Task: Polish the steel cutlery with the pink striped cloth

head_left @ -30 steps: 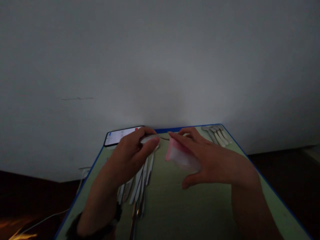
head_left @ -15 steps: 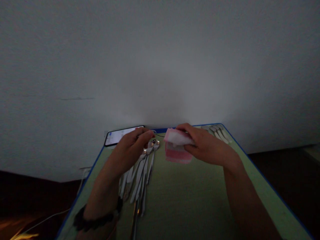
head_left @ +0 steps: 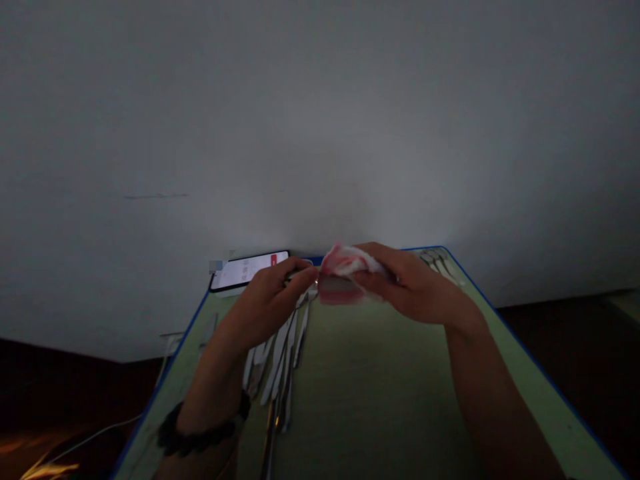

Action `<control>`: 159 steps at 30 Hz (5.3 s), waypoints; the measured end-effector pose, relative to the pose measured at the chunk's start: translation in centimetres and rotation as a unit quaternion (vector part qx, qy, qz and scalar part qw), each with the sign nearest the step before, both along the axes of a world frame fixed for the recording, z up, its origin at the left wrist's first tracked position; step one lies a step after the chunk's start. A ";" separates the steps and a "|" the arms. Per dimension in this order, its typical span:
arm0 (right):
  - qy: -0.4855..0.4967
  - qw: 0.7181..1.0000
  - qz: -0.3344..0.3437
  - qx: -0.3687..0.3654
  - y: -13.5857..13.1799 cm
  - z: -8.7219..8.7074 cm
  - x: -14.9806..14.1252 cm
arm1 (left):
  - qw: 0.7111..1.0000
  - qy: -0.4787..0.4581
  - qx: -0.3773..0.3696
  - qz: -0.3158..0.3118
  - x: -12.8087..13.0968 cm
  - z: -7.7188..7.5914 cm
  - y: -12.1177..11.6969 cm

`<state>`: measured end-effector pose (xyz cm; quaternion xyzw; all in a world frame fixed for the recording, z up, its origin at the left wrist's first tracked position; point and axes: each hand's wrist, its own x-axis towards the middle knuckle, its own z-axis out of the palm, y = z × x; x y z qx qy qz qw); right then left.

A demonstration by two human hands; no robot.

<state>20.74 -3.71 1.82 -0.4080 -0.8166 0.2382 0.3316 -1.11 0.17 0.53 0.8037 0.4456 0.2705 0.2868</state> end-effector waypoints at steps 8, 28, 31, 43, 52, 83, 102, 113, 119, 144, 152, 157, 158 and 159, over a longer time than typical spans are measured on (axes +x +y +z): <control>-0.140 0.989 0.032 -0.014 -1.1 0.1 0.1 | 0.999 -0.052 -0.012 -0.006 0.1 -0.1 0.0; -0.148 0.986 0.015 -0.071 0.0 0.5 0.4 | 0.981 0.009 0.143 -0.129 1.0 0.0 -1.2; -0.127 0.990 0.023 -0.059 -0.1 0.8 0.4 | 0.982 0.023 0.137 -0.131 1.3 0.3 -1.6; 0.019 0.979 0.145 -0.142 0.6 -0.3 1.8 | 0.996 -0.049 0.042 -0.062 0.7 -1.5 0.6; -0.098 0.974 0.180 -0.097 0.7 -0.2 3.0 | 0.979 -0.167 -0.109 -0.029 0.3 -3.5 2.0; 0.227 0.964 -0.112 -0.086 3.3 -2.8 1.0 | 0.719 -0.633 -0.280 0.064 2.9 -3.7 2.8; 0.311 0.915 -0.025 -0.255 4.2 -4.4 1.3 | 0.908 -0.378 -0.166 0.070 3.6 -3.6 1.3; 0.160 0.985 0.003 -0.066 4.0 -4.0 1.2 | 0.923 -0.353 -0.150 0.036 3.3 -3.0 0.7; 0.107 0.994 -0.002 0.038 4.2 -3.7 1.5 | 0.928 -0.335 -0.150 0.057 3.1 -3.1 0.9; 0.232 0.953 0.181 -0.070 1.1 -1.3 4.3 | 0.950 -0.292 -0.031 0.108 2.5 -5.4 2.3; 0.232 0.969 -0.054 -0.061 2.3 -2.0 2.5 | 0.947 -0.297 -0.045 0.115 2.9 -5.0 2.0; 0.119 0.990 0.012 -0.080 2.5 -1.8 1.8 | 0.931 -0.342 -0.095 0.086 3.3 -4.4 1.5; 0.095 0.993 0.018 -0.066 2.6 -1.8 1.6 | 0.929 -0.349 -0.097 0.075 3.3 -4.2 1.4; 0.078 0.996 0.017 -0.042 2.8 -1.8 1.4 | 0.928 -0.355 -0.099 0.060 3.4 -4.1 1.3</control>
